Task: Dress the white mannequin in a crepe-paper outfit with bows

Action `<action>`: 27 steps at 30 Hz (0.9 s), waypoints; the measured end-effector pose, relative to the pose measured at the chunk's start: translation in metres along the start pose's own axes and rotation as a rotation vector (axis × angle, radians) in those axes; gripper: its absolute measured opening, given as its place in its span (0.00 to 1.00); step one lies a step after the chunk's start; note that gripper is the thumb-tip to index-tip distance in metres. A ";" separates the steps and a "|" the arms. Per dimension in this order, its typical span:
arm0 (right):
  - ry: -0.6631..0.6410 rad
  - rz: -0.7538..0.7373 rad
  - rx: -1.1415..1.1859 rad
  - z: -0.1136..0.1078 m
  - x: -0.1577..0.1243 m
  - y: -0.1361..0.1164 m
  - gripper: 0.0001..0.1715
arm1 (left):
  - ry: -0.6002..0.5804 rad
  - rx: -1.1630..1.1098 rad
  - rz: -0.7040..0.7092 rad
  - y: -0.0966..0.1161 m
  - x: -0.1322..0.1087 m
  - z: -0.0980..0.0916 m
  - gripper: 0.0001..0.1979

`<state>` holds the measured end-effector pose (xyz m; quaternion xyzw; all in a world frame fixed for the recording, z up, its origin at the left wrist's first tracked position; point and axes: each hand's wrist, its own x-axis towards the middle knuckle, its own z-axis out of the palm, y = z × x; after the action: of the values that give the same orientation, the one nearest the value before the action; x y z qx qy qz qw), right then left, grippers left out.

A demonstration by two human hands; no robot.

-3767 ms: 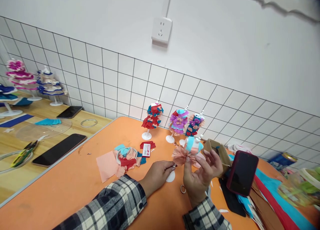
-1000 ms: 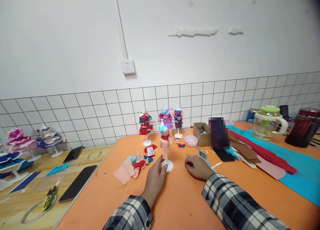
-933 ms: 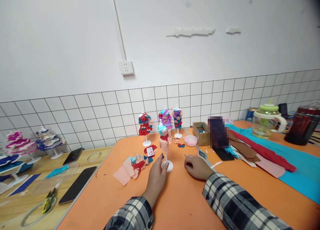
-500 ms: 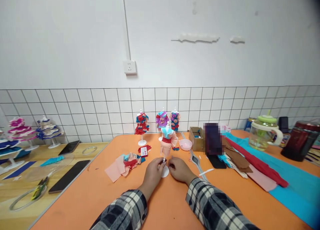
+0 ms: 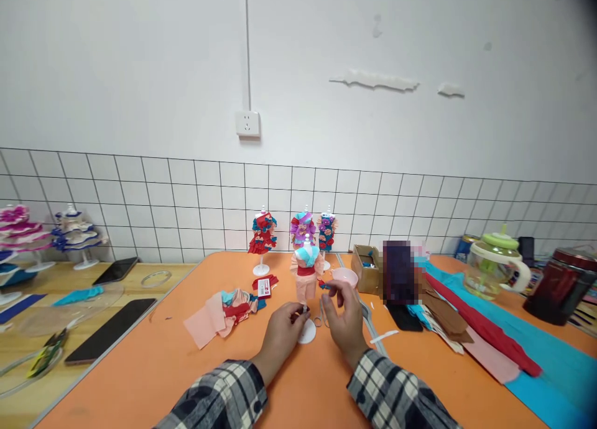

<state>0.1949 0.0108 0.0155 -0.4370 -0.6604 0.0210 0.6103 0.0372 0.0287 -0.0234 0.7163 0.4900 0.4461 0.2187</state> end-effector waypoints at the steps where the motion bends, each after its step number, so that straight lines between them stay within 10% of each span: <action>1: 0.047 0.011 0.018 0.002 0.009 -0.009 0.14 | -0.005 -0.001 -0.004 0.000 0.001 0.000 0.10; 7: 0.256 0.084 0.116 0.009 0.063 -0.049 0.14 | -0.047 -0.005 -0.019 -0.006 0.003 0.003 0.09; 16: 0.118 0.309 0.503 0.006 0.071 -0.036 0.18 | -0.085 -0.032 -0.018 0.000 0.001 0.003 0.09; 27: 0.019 0.101 0.330 0.003 0.064 -0.048 0.23 | -0.099 0.030 -0.003 0.002 -0.002 0.000 0.08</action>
<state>0.1739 0.0217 0.0924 -0.3637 -0.6193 0.1556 0.6782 0.0378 0.0259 -0.0230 0.7399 0.4864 0.4023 0.2327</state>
